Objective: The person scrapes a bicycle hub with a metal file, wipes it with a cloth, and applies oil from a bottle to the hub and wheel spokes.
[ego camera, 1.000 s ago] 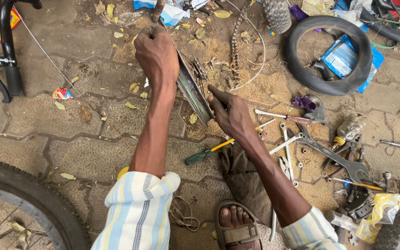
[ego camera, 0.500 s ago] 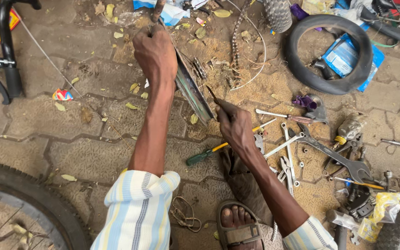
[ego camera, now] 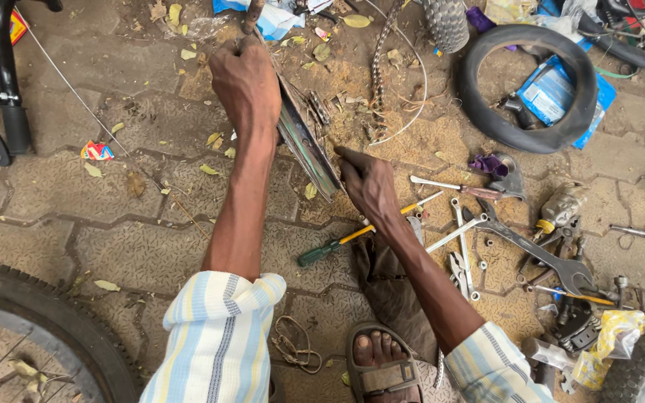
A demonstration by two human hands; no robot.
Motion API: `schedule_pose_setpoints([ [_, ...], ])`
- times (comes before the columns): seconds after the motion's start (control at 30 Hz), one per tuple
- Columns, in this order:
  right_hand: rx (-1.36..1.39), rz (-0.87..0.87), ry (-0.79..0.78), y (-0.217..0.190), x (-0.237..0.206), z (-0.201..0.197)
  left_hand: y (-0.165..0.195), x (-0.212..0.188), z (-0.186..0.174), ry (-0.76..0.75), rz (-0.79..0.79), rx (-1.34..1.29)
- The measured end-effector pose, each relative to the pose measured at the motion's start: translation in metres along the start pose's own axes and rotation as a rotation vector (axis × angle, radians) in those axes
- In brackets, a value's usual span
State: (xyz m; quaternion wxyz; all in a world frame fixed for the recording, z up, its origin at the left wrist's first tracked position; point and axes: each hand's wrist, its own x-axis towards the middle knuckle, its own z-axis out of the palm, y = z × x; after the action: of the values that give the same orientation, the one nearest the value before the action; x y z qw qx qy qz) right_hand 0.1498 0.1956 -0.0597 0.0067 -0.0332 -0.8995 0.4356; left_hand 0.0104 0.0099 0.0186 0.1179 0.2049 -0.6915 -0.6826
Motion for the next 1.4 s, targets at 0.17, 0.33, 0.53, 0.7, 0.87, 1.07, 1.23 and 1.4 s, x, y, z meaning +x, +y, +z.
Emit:
schedule_pose_setpoints([
  [0.17, 0.025, -0.156, 0.026, 0.007, -0.001, 0.002, -0.004, 0.003, -0.001, -0.010, 0.030, 0.084],
  [0.33, 0.031, -0.216, 0.116, 0.002, -0.012, -0.001, -0.008, 0.008, -0.003, 0.029, 0.026, -0.003],
  [0.53, 0.036, -0.224, 0.075, 0.008, 0.008, 0.008, -0.013, 0.013, -0.010, -0.007, 0.020, -0.009],
  [0.7, -0.128, -0.218, -0.055, 0.021, 0.014, 0.010, -0.021, 0.024, -0.010, 0.018, -0.025, -0.017],
  [0.87, 0.332, 0.179, 0.057, 0.011, -0.003, 0.006, -0.030, 0.024, -0.011, -0.005, 0.101, 0.003],
  [1.07, 0.862, 0.363, -0.225, -0.018, 0.034, -0.013, -0.017, 0.019, -0.011, -0.003, 0.020, -0.020],
  [1.23, 1.038, 0.424, -0.330, -0.022, 0.054, -0.013, -0.003, 0.009, -0.012, 0.001, -0.016, -0.027],
  [1.4, 1.181, 0.441, -0.369, -0.010, 0.057, -0.004, 0.001, 0.005, -0.017, -0.084, -0.063, -0.129],
])
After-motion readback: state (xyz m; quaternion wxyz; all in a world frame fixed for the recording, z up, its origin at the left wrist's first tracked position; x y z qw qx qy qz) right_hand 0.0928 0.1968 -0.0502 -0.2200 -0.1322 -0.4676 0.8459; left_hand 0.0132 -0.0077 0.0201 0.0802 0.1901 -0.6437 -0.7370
